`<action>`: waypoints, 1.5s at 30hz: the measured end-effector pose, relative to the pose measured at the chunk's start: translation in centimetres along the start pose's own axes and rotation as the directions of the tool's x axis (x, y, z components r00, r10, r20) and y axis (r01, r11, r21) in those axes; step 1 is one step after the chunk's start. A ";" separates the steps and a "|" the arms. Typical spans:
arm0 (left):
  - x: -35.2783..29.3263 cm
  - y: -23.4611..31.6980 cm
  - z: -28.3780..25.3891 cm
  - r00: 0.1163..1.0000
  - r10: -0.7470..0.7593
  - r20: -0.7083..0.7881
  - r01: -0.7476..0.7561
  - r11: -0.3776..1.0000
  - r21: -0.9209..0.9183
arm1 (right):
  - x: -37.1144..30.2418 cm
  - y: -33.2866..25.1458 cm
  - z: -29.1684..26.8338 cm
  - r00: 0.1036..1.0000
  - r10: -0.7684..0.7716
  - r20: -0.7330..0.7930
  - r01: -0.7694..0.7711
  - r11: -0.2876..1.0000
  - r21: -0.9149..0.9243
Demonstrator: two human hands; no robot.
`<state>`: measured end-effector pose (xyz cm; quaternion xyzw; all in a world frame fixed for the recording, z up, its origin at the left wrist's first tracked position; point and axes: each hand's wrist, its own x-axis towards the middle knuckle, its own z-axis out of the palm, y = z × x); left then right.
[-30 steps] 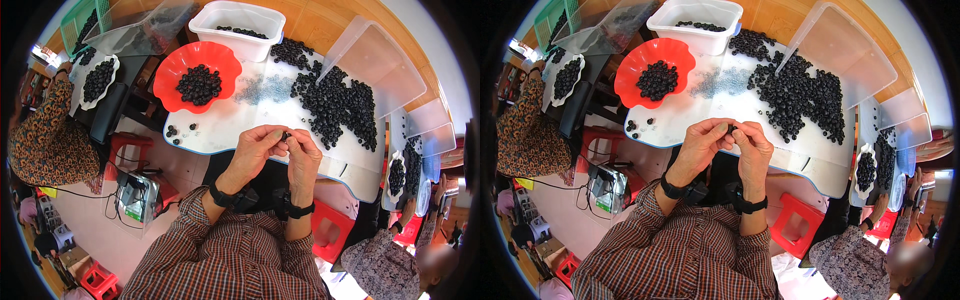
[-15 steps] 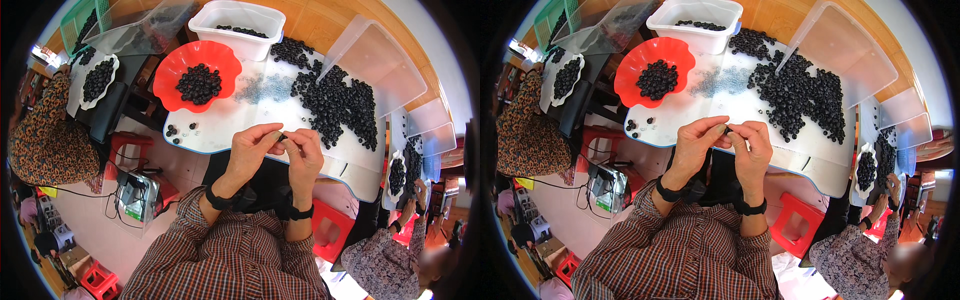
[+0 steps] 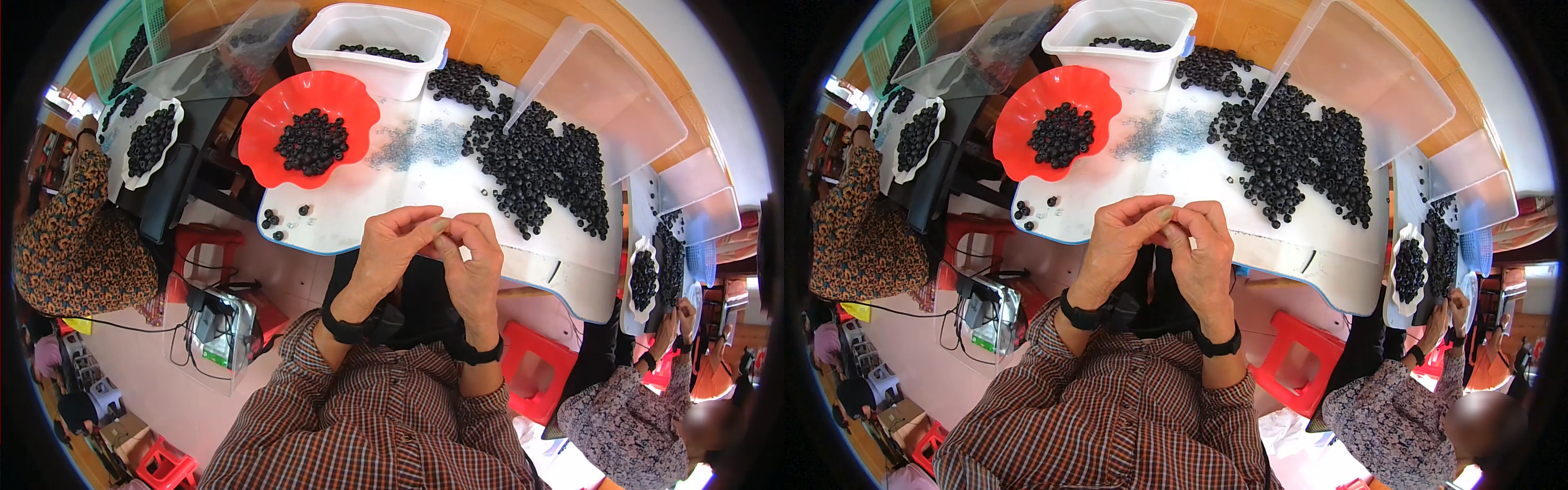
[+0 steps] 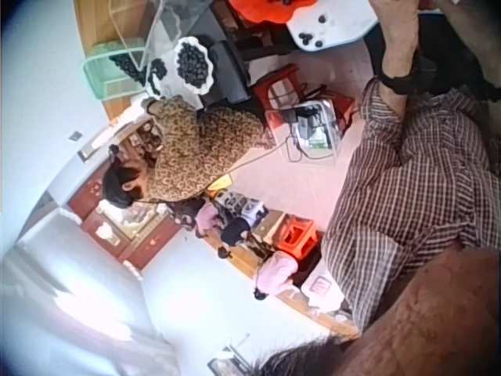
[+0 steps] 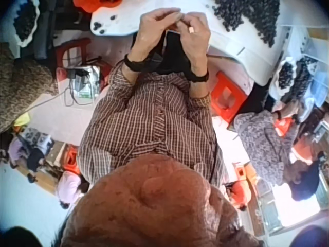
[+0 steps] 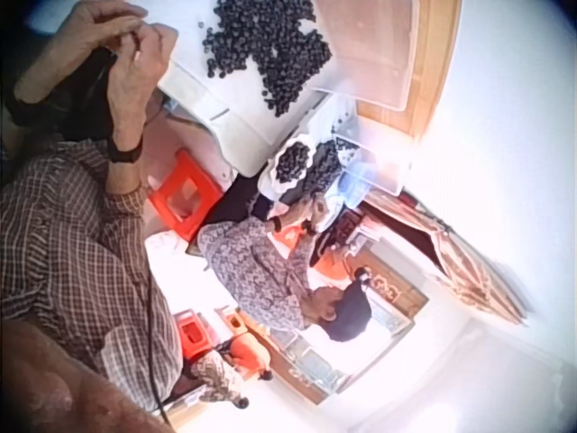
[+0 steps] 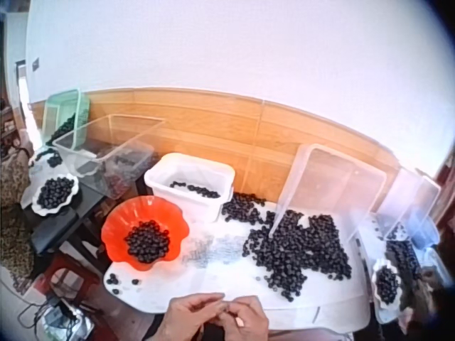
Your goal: Sort and inspect small black rubber or plastic components at a workstation.
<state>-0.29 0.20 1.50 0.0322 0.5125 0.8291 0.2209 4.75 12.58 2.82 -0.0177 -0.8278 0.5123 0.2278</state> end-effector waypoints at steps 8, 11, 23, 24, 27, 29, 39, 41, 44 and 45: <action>0.6 -0.2 -1.4 0.985 0.022 0.173 0.027 0.960 -0.278 | -0.5 -0.6 0.2 0.965 0.263 -0.005 -0.210 0.781 0.588; 0.7 -0.2 -1.6 0.981 0.046 0.191 0.025 0.935 -0.353 | -0.6 0.3 0.0 0.953 0.301 -0.047 -0.231 0.814 0.533; 1.3 1.3 -4.0 0.992 0.121 0.026 -0.107 0.943 -0.317 | -0.6 0.8 1.3 0.937 0.348 -0.010 -0.286 0.786 0.548; 1.4 1.7 -4.2 0.992 0.123 0.024 -0.109 0.942 -0.316 | -0.7 1.2 1.3 0.935 0.354 0.001 -0.298 0.788 0.539; 2.1 3.9 -4.9 0.952 0.196 -0.235 -0.225 0.968 -0.107 | -0.8 1.8 1.3 0.931 0.364 0.011 -0.315 0.790 0.526; 3.0 4.6 -6.7 0.915 0.260 -0.308 -0.285 0.958 -0.038 | -0.8 2.1 1.5 0.931 0.366 0.014 -0.318 0.790 0.524; 5.4 5.6 -6.9 0.685 0.499 -0.530 -0.377 0.866 0.328 | -0.7 4.1 1.5 0.898 0.440 -0.005 -0.393 0.807 0.440; 5.4 3.3 -6.3 0.790 0.554 -0.262 -0.390 0.785 0.482 | -0.7 4.5 1.6 0.895 0.445 0.000 -0.401 0.807 0.433; 5.9 0.2 -4.1 0.885 0.430 -0.178 -0.274 0.791 0.546 | -0.8 5.1 1.9 0.900 0.436 0.009 -0.400 0.817 0.416; 6.3 -1.1 -3.8 0.845 0.534 -0.031 -0.350 0.595 0.724 | -0.8 5.1 1.9 0.901 0.434 0.014 -0.401 0.818 0.412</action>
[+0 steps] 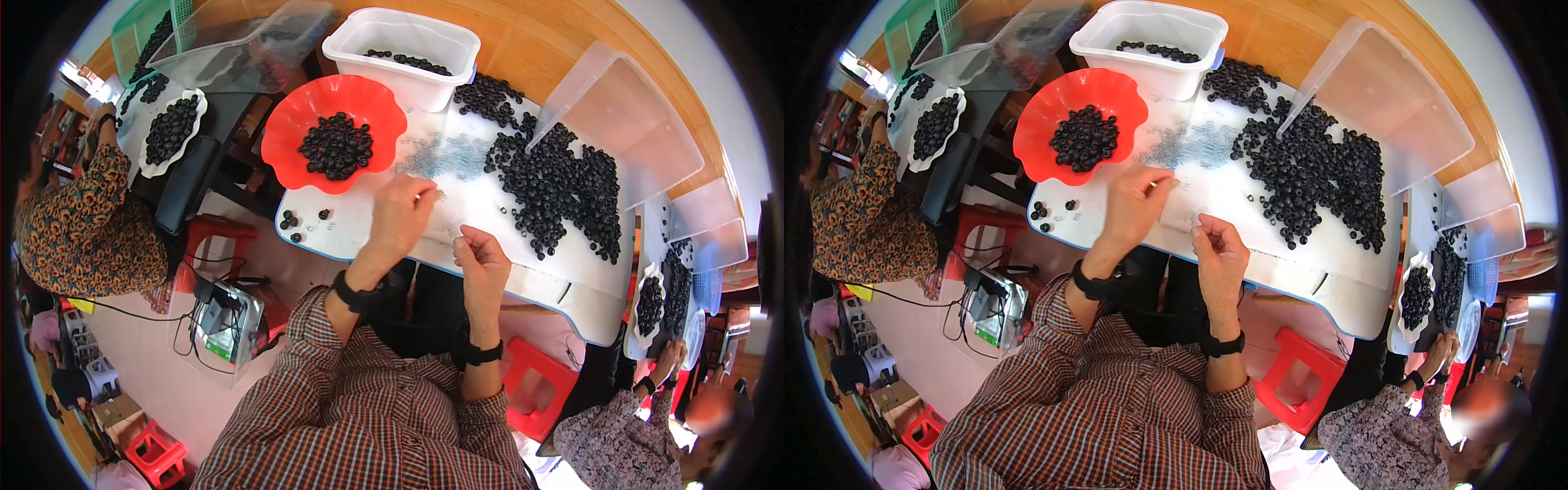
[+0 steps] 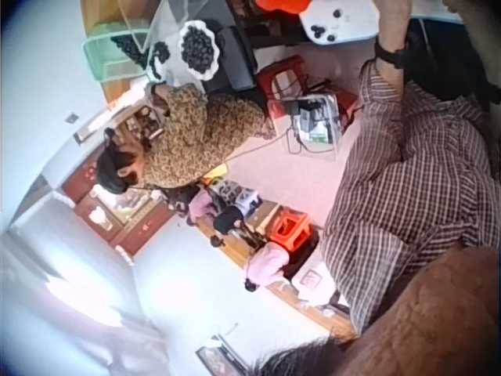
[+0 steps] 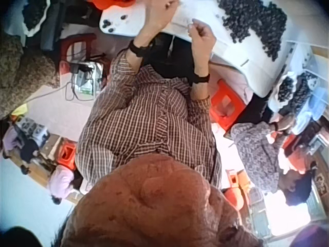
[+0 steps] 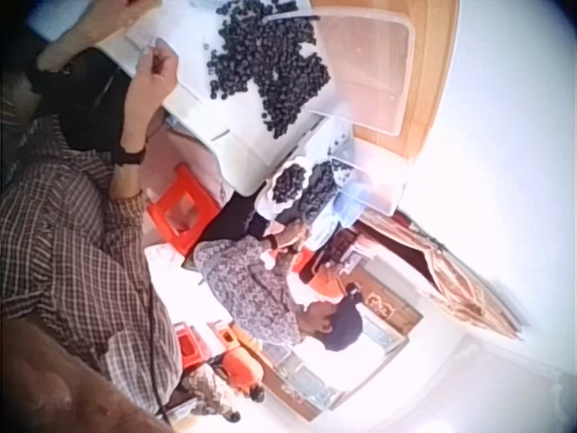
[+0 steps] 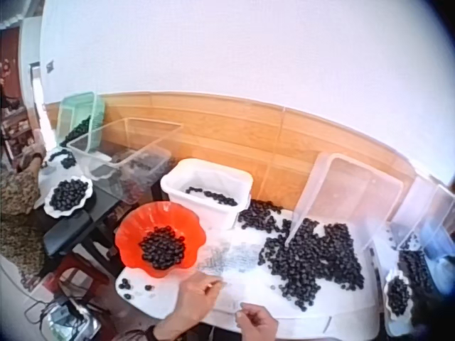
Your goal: Sort and inspect small black rubber or plastic components at a workstation.
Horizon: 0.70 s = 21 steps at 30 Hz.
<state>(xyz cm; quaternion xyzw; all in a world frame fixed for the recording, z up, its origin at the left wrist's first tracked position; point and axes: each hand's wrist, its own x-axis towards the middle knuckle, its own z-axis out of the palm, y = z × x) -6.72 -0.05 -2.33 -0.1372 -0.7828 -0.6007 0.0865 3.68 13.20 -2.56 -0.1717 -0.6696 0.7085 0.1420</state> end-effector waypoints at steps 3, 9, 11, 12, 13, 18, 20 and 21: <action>-0.4 -0.4 2.3 0.987 0.139 0.084 -0.158 0.940 0.301 | 0.1 0.0 -0.3 1.000 -0.016 -0.008 0.016 1.000 -0.022; 0.0 -0.5 3.7 0.996 0.048 0.075 -0.077 0.885 0.460 | 0.5 0.5 -0.7 0.999 -0.029 -0.030 0.028 0.999 -0.025; 0.0 -0.6 3.8 0.995 0.061 0.084 -0.094 0.881 0.464 | 0.6 0.5 -0.8 0.998 -0.032 -0.049 0.031 0.999 -0.024; -0.3 -0.4 3.5 0.991 0.038 0.127 -0.084 0.921 0.380 | 0.7 0.5 -0.9 0.997 -0.029 -0.073 0.029 1.000 -0.006; -0.6 -0.1 3.4 0.985 0.017 0.172 -0.068 0.953 0.294 | 0.7 0.6 -0.9 0.995 -0.026 -0.097 0.027 1.000 0.011; -1.7 2.1 4.3 0.880 -0.217 0.422 0.309 0.937 -0.164 | 1.3 0.0 -1.3 0.982 -0.099 -0.162 0.101 0.995 0.003; -1.5 3.0 4.8 0.797 -0.311 0.517 0.481 0.845 -0.234 | 1.3 0.1 -1.7 0.978 -0.122 -0.172 0.121 0.993 -0.016; -1.2 3.3 5.0 0.761 -0.349 0.546 0.538 0.811 -0.232 | 1.4 0.3 -2.1 0.971 -0.153 -0.184 0.148 0.988 -0.040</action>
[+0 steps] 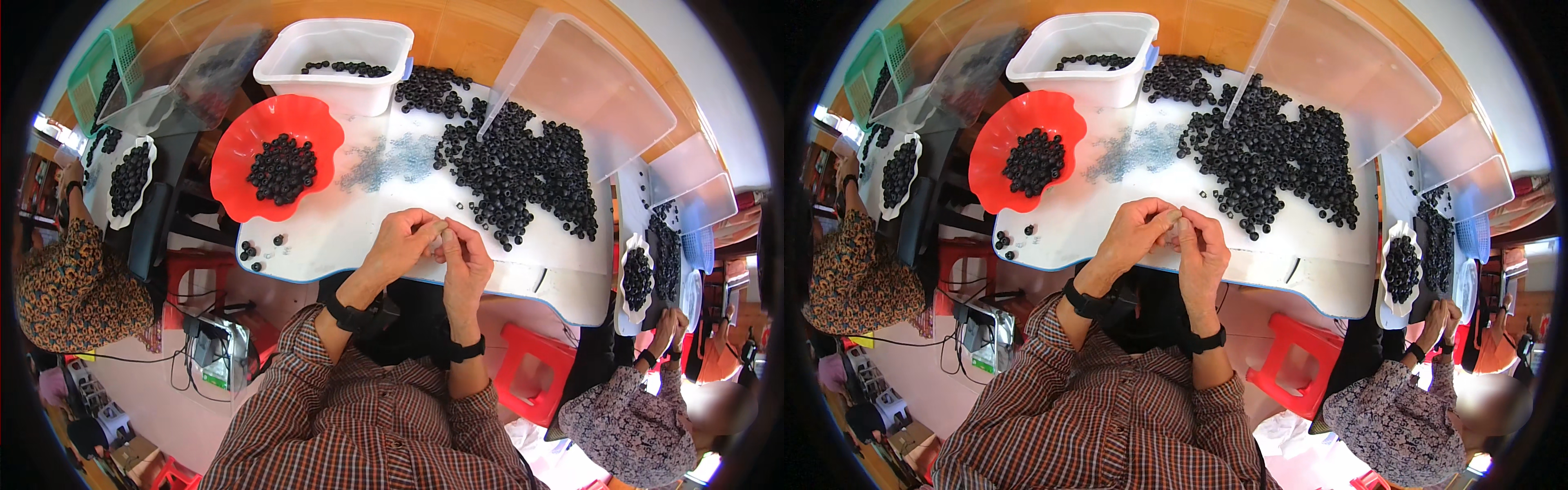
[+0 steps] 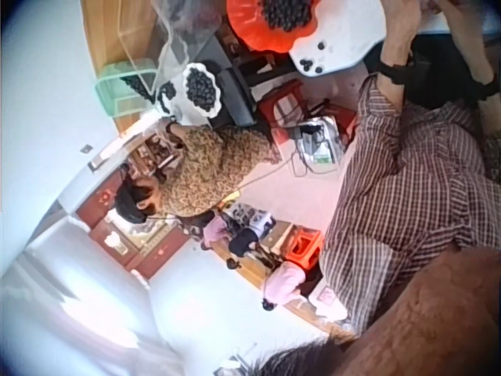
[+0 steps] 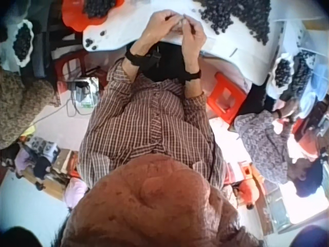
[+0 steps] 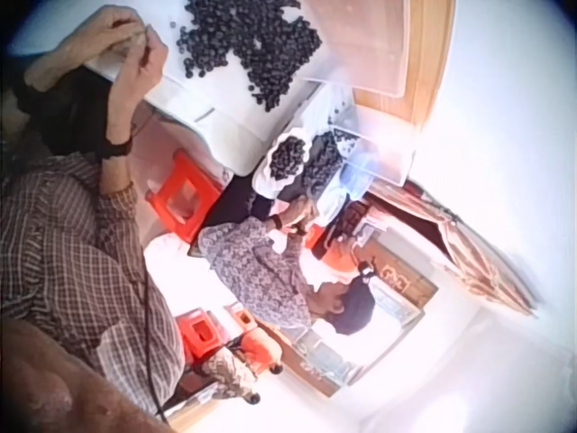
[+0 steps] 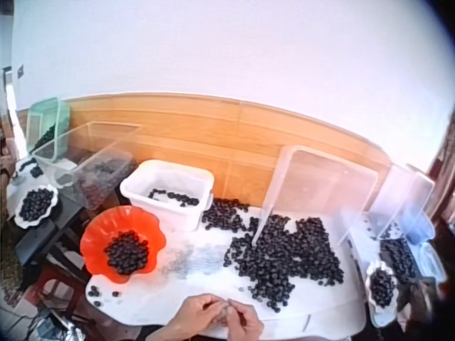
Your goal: Sort and inspect small black rubber or plastic components at a workstation.
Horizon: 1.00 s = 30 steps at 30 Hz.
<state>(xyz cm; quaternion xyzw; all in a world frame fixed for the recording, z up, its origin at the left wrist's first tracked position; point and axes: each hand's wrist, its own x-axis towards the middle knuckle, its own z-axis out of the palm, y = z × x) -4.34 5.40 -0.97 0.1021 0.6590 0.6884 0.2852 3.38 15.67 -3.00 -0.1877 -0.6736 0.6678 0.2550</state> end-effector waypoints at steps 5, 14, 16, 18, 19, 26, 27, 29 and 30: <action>1.0 0.6 1.1 0.997 -0.041 0.067 0.043 0.999 -0.021 | 0.7 0.3 -0.9 0.997 -0.056 -0.054 0.056 0.998 -0.003; 4.9 1.6 2.0 0.998 0.022 0.050 -0.034 0.968 0.249 | 1.7 0.5 -2.3 0.987 -0.010 -0.162 0.011 1.000 0.004; 6.4 0.4 2.0 0.948 0.317 -0.038 -0.270 0.858 0.438 | 1.5 0.1 -2.2 0.983 -0.010 -0.185 -0.002 0.998 -0.065; 7.0 -0.3 2.4 0.916 0.401 -0.025 -0.343 0.811 0.474 | 1.2 0.5 -2.3 0.972 -0.025 -0.234 0.019 0.999 -0.026; 7.0 -0.3 2.9 0.903 0.428 0.031 -0.382 0.771 0.509 | 1.2 0.6 -2.4 0.959 -0.039 -0.282 0.044 0.999 0.011; 5.9 0.0 5.1 0.919 0.340 0.201 -0.382 0.631 0.675 | 1.4 1.0 -3.8 0.929 -0.012 -0.369 0.027 0.999 0.035; 5.9 -0.2 5.1 0.918 0.341 0.201 -0.382 0.631 0.675 | 1.4 0.9 -3.8 0.930 -0.012 -0.369 0.027 0.999 0.035; 5.8 -0.5 5.1 0.896 0.377 0.233 -0.423 0.573 0.702 | 1.3 0.9 -3.7 0.932 -0.007 -0.363 0.032 0.998 0.063; 5.7 -0.3 5.0 0.897 0.377 0.232 -0.423 0.573 0.702 | 1.3 0.9 -3.7 0.932 -0.007 -0.363 0.032 0.997 0.063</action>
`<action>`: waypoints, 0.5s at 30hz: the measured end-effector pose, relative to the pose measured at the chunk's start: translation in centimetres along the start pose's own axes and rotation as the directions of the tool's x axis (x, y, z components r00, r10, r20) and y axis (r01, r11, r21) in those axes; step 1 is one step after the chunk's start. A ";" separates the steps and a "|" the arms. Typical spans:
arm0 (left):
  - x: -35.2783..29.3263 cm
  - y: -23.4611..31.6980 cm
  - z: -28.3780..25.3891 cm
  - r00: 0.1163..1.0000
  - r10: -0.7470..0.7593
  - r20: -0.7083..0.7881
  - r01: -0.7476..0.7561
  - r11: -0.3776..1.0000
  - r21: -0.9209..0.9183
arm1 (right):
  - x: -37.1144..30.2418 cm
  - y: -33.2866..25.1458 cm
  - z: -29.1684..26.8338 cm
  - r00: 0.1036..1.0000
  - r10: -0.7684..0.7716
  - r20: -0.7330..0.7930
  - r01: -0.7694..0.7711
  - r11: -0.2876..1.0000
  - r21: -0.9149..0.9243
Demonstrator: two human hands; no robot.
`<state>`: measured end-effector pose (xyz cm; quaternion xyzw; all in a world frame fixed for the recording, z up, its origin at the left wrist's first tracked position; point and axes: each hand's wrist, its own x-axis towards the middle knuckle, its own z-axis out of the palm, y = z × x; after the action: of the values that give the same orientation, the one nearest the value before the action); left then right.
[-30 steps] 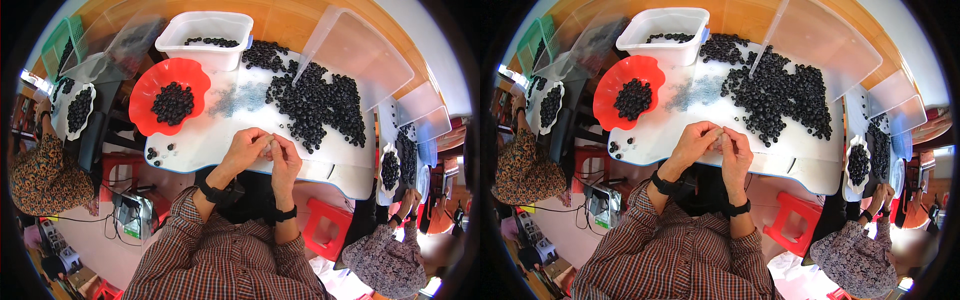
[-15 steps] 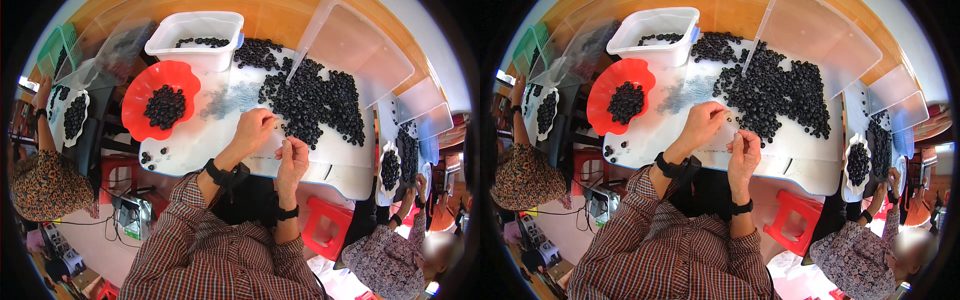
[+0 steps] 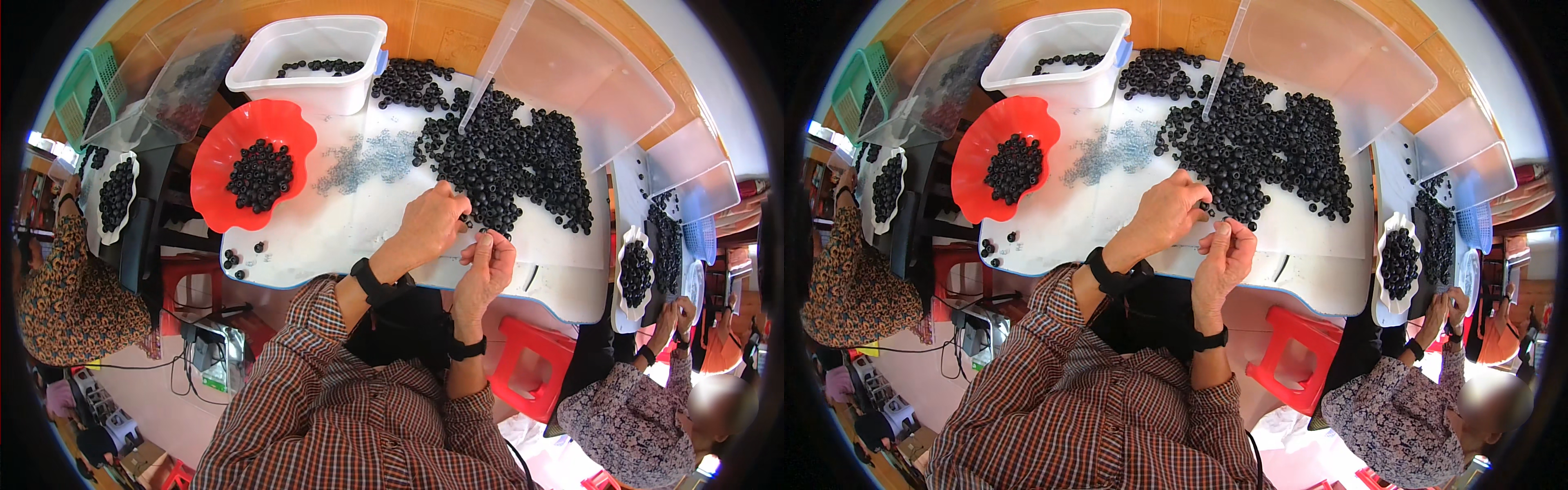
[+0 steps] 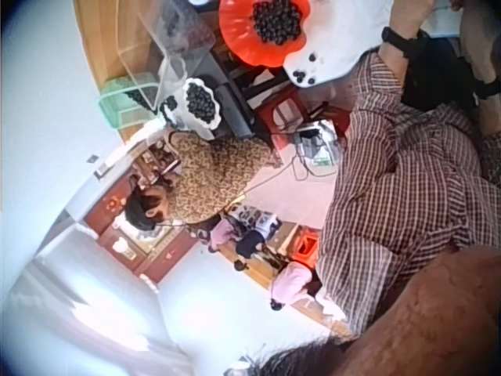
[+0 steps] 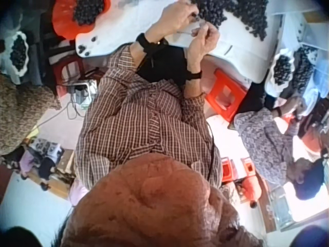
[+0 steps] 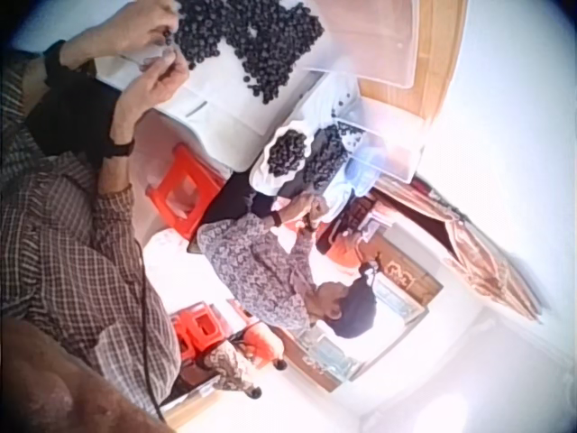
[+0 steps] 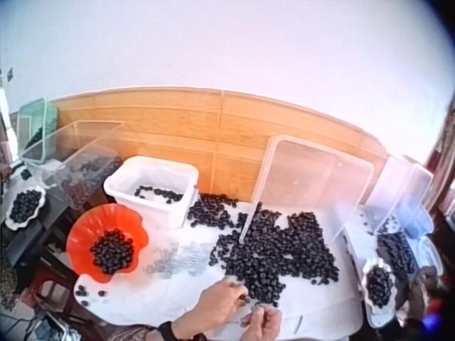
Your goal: Sort and inspect small black rubber or plastic components at a workstation.
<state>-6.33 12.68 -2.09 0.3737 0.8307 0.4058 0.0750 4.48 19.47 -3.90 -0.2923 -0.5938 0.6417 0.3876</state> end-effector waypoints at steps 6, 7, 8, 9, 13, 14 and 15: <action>-0.2 0.0 -0.2 0.999 0.013 0.038 -0.014 0.999 0.030 | -0.1 -0.3 0.0 1.000 -0.002 0.006 0.002 1.000 -0.004; -0.2 -0.4 0.0 0.999 0.036 -0.004 -0.036 0.999 -0.036 | -0.2 -0.4 0.1 1.000 0.001 0.005 -0.001 1.000 -0.005; -0.4 -0.8 0.1 0.997 0.056 -0.047 -0.061 0.993 -0.101 | -0.3 -0.6 0.2 1.000 0.004 0.004 -0.004 1.000 -0.005; -0.5 -0.3 -0.3 0.997 0.059 -0.046 -0.063 0.993 -0.102 | -0.4 -0.7 0.1 1.000 0.003 0.001 -0.003 1.000 -0.005; -2.1 -0.1 -2.4 0.950 -0.233 0.209 0.307 0.557 -0.772 | -0.8 -1.4 0.3 0.998 0.003 0.060 -0.002 1.000 -0.019; -2.5 -0.3 -2.8 0.943 -0.223 0.245 0.316 0.383 -0.868 | -1.0 -1.6 0.5 0.996 0.004 0.086 -0.003 1.000 -0.012; -2.9 -0.4 -3.0 0.944 -0.224 0.242 0.314 0.383 -0.869 | -1.1 -1.8 0.6 0.996 0.003 0.089 -0.002 1.000 -0.011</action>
<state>-5.76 8.74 -0.91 0.1531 0.5317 0.7504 0.3616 4.83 18.19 -2.12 -0.2661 -0.6138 0.6512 0.3582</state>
